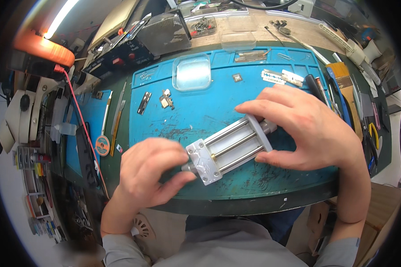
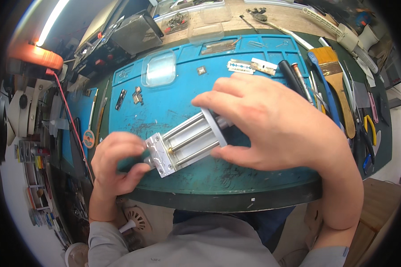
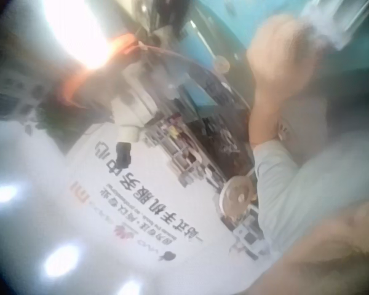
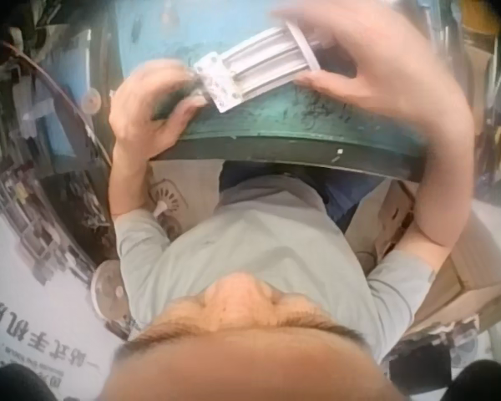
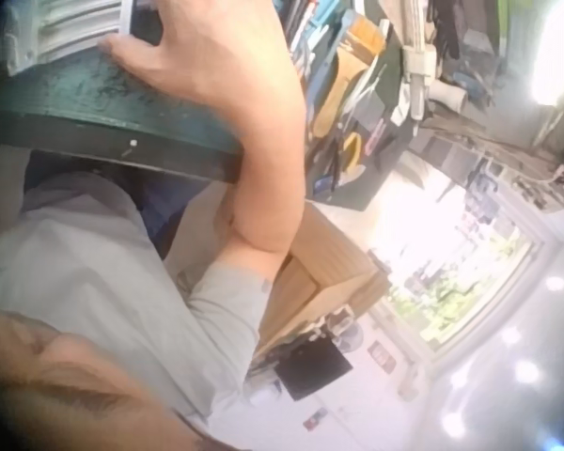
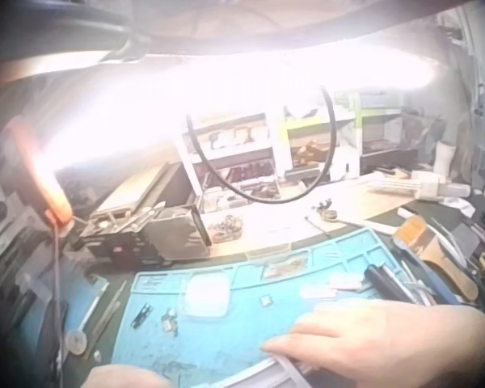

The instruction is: The person assembles a small metal mechanical component on a blue workbench, using a screwdriver to tighten screws and a red marker to make alignment marks. The person repeatedly adjusts and repositions the component while working.

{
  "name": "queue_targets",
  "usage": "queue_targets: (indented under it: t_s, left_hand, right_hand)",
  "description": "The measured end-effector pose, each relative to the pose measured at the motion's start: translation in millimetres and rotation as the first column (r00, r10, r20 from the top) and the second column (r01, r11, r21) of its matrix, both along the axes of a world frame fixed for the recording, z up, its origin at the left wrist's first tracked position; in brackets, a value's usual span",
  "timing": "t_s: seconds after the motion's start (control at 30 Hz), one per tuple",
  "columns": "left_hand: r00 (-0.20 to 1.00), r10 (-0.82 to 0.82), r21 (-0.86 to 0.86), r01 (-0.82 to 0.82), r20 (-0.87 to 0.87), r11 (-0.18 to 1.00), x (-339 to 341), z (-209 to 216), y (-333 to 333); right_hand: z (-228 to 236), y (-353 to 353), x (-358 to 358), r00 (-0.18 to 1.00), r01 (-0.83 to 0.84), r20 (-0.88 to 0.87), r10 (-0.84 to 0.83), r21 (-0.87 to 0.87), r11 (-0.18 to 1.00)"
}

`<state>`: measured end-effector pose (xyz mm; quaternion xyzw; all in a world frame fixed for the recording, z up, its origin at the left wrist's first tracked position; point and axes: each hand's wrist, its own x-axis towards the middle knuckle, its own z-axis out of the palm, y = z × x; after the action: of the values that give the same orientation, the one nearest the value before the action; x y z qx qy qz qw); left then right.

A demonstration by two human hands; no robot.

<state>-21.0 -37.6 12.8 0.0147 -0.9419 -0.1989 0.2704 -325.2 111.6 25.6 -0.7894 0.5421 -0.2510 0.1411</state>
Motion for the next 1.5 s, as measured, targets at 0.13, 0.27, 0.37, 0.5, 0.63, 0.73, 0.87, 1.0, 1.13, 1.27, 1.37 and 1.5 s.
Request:
queue_targets:
  t_s: [0.13,0.27,0.37,0.5,0.63,0.73,0.87,1.0,1.13,1.27,1.37,1.5]
  left_hand:
    - [0.996,0.041,0.111,-0.050,0.077,0.993,1.2,1.1,6.8]
    - [0.981,0.110,0.114,-0.129,0.163,0.985,-1.4,2.3,10.2]
    - [0.972,0.137,0.178,-0.172,0.193,0.969,-2.6,1.7,12.4]
    - [0.971,0.128,0.186,-0.166,0.200,0.968,-3.0,0.5,10.0]
    - [0.965,0.136,0.203,-0.182,0.223,0.962,-3.4,4.3,10.0]
    - [0.970,0.133,0.187,-0.171,0.203,0.967,-3.1,2.2,9.7]
    - [0.976,0.120,0.167,-0.151,0.182,0.974,-3.3,2.2,9.3]
    - [0.980,0.112,0.103,-0.130,0.162,0.986,-2.4,-0.4,10.7]
    - [0.985,0.119,0.081,-0.129,0.124,0.988,-2.2,-4.9,11.6]
    - [0.984,0.116,0.077,-0.128,0.138,0.989,-2.5,-2.9,11.9]
    - [0.983,0.116,0.075,-0.128,0.139,0.989,-1.6,-3.3,12.3]
    - [0.983,0.115,0.069,-0.126,0.144,0.990,-1.3,-3.1,12.5]
  right_hand:
    - [-1.2,-0.4,-2.2,1.000,-0.012,0.019,0.012,0.002,1.000]
    - [3.8,1.0,0.0,1.000,-0.005,0.019,0.004,0.017,1.000]
    - [5.5,1.0,0.8,1.000,0.001,0.026,-0.003,0.068,0.998]
    - [10.7,-0.7,4.2,0.998,0.005,0.067,-0.013,0.109,0.994]
    - [12.9,-0.9,3.7,0.999,0.018,0.042,-0.024,0.134,0.991]
    - [13.5,-1.1,3.8,0.998,0.015,0.051,-0.023,0.146,0.989]
    - [15.6,-1.1,3.3,0.999,0.016,0.049,-0.024,0.163,0.986]
    - [20.2,-1.3,6.3,1.000,0.005,0.004,-0.005,0.160,0.987]
    - [21.2,-1.1,8.8,1.000,0.020,0.001,-0.020,0.179,0.984]
    - [21.3,-0.1,7.6,1.000,0.028,-0.008,-0.027,0.188,0.982]
    - [22.0,-1.0,7.5,1.000,0.027,-0.003,-0.027,0.202,0.979]
    - [23.2,-1.1,7.4,1.000,0.030,-0.013,-0.028,0.210,0.977]
